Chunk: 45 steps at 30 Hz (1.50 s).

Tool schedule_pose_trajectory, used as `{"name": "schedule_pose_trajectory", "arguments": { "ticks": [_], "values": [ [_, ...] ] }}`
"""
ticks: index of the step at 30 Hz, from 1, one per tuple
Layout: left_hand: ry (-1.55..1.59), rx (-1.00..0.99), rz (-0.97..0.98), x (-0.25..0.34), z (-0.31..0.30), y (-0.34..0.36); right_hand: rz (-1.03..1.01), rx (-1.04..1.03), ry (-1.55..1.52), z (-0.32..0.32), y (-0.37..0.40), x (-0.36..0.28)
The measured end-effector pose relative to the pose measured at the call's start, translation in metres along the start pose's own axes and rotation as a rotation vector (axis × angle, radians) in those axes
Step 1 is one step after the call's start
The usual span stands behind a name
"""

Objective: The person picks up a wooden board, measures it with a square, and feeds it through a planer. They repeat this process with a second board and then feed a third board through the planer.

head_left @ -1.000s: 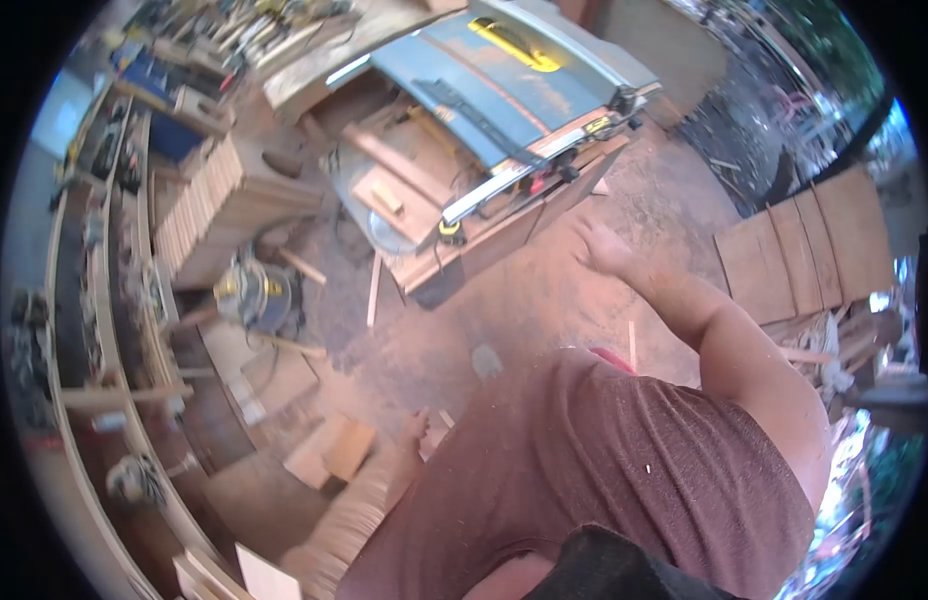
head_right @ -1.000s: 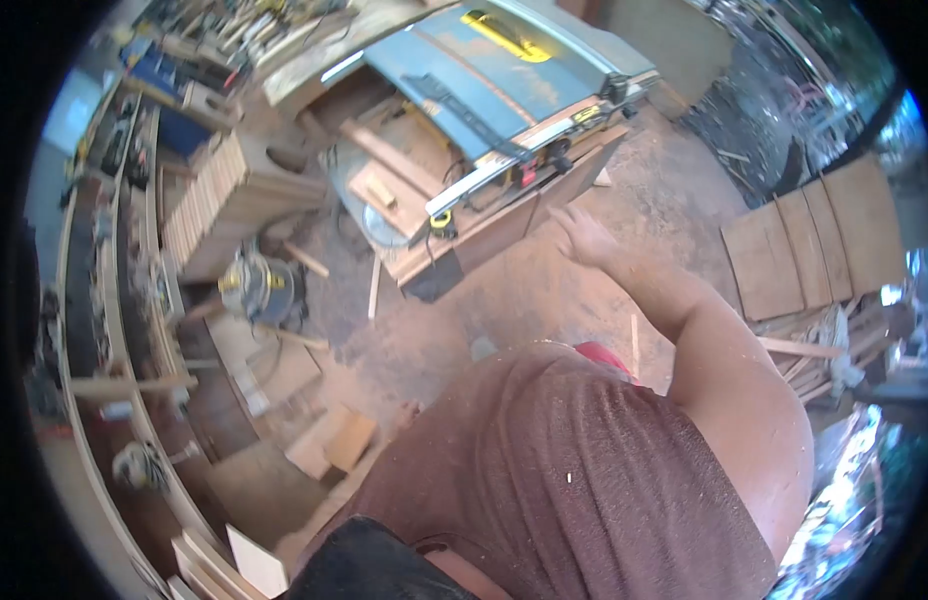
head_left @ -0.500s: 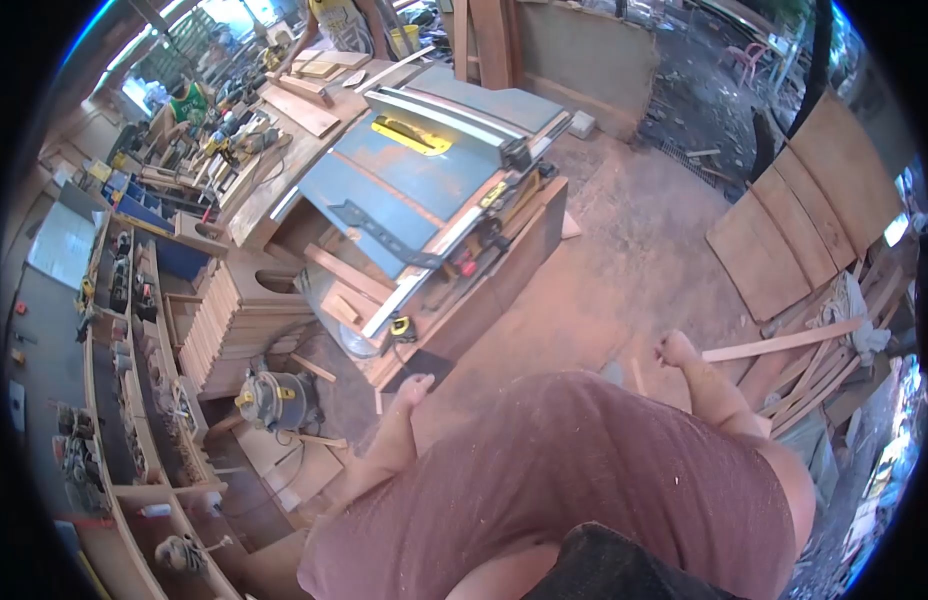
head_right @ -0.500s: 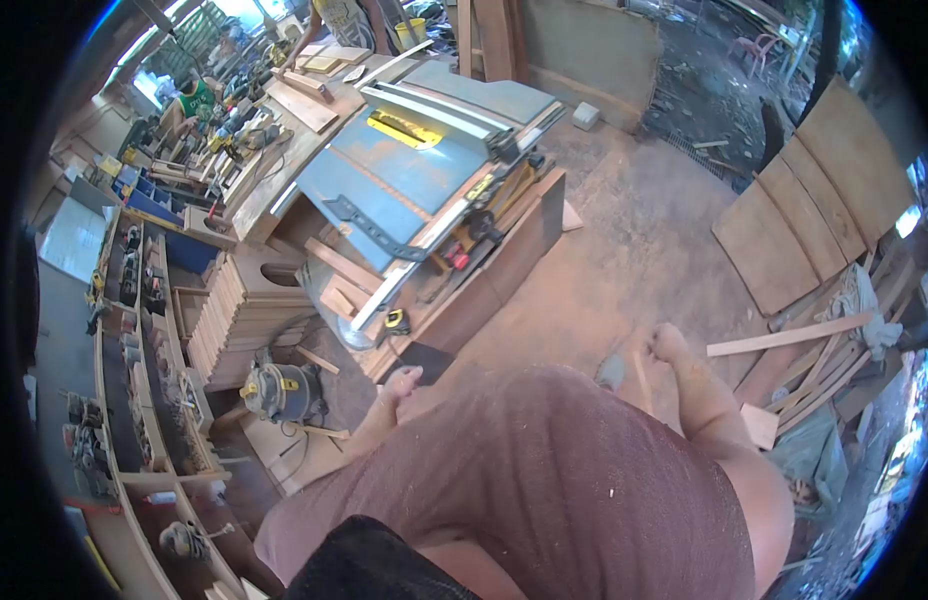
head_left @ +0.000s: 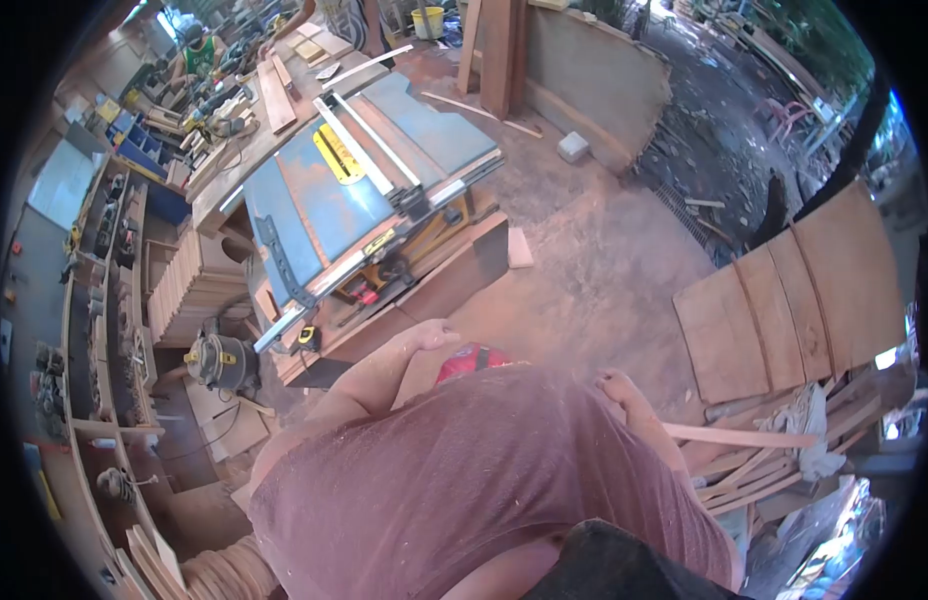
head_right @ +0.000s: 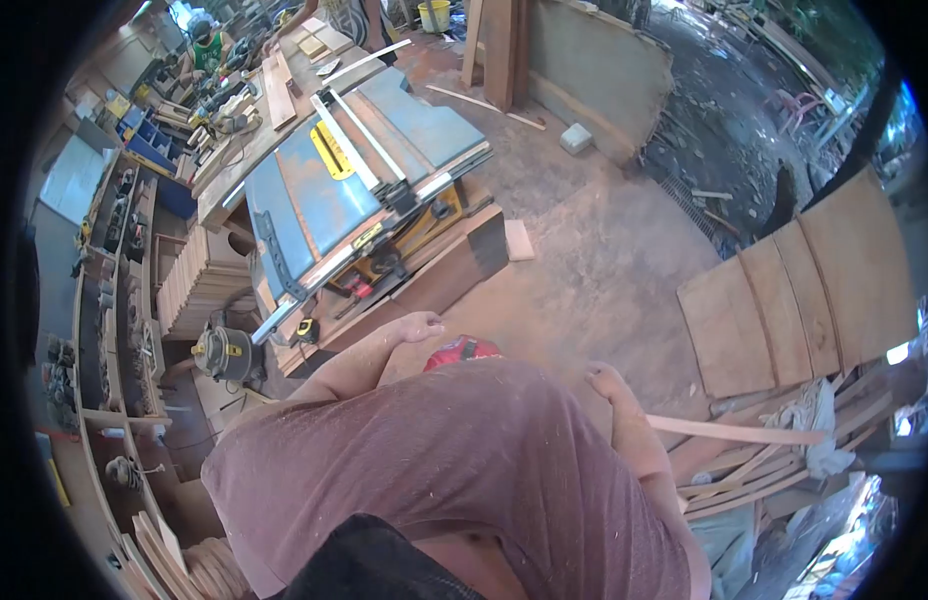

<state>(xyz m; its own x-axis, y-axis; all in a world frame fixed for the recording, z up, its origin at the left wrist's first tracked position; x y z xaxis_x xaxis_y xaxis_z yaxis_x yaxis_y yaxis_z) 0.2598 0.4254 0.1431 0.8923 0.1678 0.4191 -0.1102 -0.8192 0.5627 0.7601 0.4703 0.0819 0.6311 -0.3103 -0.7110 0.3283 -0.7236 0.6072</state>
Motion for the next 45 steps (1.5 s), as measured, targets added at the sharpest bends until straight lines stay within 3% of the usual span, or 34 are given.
{"name": "schedule_pose_trajectory", "arguments": {
  "ticks": [2, 5, 7, 9, 10, 11, 12, 13, 14, 15, 17, 18, 20, 25, 29, 30, 34, 36, 37, 41, 43, 45],
  "values": [
    [0.026, -0.136, 0.112, 0.038, -0.023, -0.033, -0.016, 0.049, -0.097, -0.03, -0.035, -0.03],
    [-0.049, -0.142, 0.171, 0.094, -0.058, -0.103, -0.039, 0.076, -0.218, -0.093, -0.095, -0.074],
    [-0.046, -0.157, 0.283, 0.132, -0.082, -0.163, -0.244, 0.219, -0.092, -0.142, -0.128, -0.088],
    [-0.038, -0.154, 0.538, 0.148, -0.08, -0.263, -0.169, 0.272, -0.129, -0.188, -0.153, -0.078],
    [-0.073, -0.082, 0.549, 0.153, -0.082, -0.305, -0.087, 0.241, -0.183, -0.211, -0.163, -0.063],
    [-0.113, -0.001, 0.56, 0.163, -0.095, -0.345, 0.165, 0.324, -0.258, -0.228, -0.166, -0.038],
    [-0.297, -0.069, 0.586, 0.185, -0.115, -0.388, 0.264, 0.28, -0.19, -0.251, -0.171, -0.012],
    [-0.476, -0.15, 0.604, 0.203, -0.134, -0.424, -0.027, 0.38, 0.082, -0.277, -0.209, 0.108],
    [-0.393, -0.055, 0.585, 0.216, -0.164, -0.434, 0.156, 0.281, 0.048, -0.29, -0.199, 0.101],
    [-0.32, 0.046, 0.562, 0.235, -0.209, -0.434, 0.25, 0.234, 0.039, -0.303, -0.205, 0.081],
    [-0.413, 0.028, 0.599, 0.27, -0.289, -0.445, 0.307, 0.199, 0.021, -0.331, -0.231, 0.054],
    [-0.407, 0.04, 0.578, 0.269, -0.307, -0.463, 0.313, 0.184, 0.016, -0.346, -0.251, 0.04],
    [-0.062, 0.173, 0.501, 0.263, -0.344, -0.499, 0.294, 0.149, 0.024, -0.376, -0.297, 0.011],
    [-0.008, 0.255, 0.252, 0.245, -0.427, -0.539, 0.202, 0.023, 0.114, -0.455, -0.434, -0.07],
    [-0.011, 0.397, 0.155, 0.191, -0.454, -0.584, 0.093, -0.121, 0.262, -0.531, -0.563, -0.151],
    [0.021, 0.328, 0.078, 0.18, -0.464, -0.591, 0.066, -0.161, 0.307, -0.552, -0.596, -0.175],
    [0.076, 0.219, -0.077, 0.161, -0.517, -0.57, -0.09, -0.3, 0.515, -0.618, -0.716, -0.317],
    [0.198, 0.35, -0.17, 0.135, -0.517, -0.565, -0.229, -0.351, 0.794, -0.634, -0.829, -0.364],
    [0.295, 0.468, -0.245, 0.121, -0.52, -0.563, 0.054, -0.139, 0.261, -0.626, -0.849, -0.407],
    [0.44, 0.537, -0.368, 0.067, -0.562, -0.566, -0.197, -0.16, 0.201, -0.549, -0.927, -0.58],
    [0.442, 0.588, -0.394, 0.037, -0.59, -0.567, -0.244, -0.216, 0.168, -0.507, -0.964, -0.614],
    [0.449, 0.637, -0.405, -0.004, -0.612, -0.582, -0.507, -0.384, 0.457, -0.461, -1.001, -0.649]
  ]
}}
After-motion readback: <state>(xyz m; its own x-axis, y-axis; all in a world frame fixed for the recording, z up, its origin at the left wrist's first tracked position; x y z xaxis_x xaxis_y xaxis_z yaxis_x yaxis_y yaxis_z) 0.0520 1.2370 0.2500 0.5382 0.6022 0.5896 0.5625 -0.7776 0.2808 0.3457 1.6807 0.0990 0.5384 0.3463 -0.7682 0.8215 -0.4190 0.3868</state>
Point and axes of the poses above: each hand's wrist, its own y-axis away from the middle knuckle, its own z-axis out of the palm, x = y × z, the point moved 2 cm from there along -y, towards the middle knuckle, and after that the axes turned 15 degrees about -y, right-handed, at the moved point
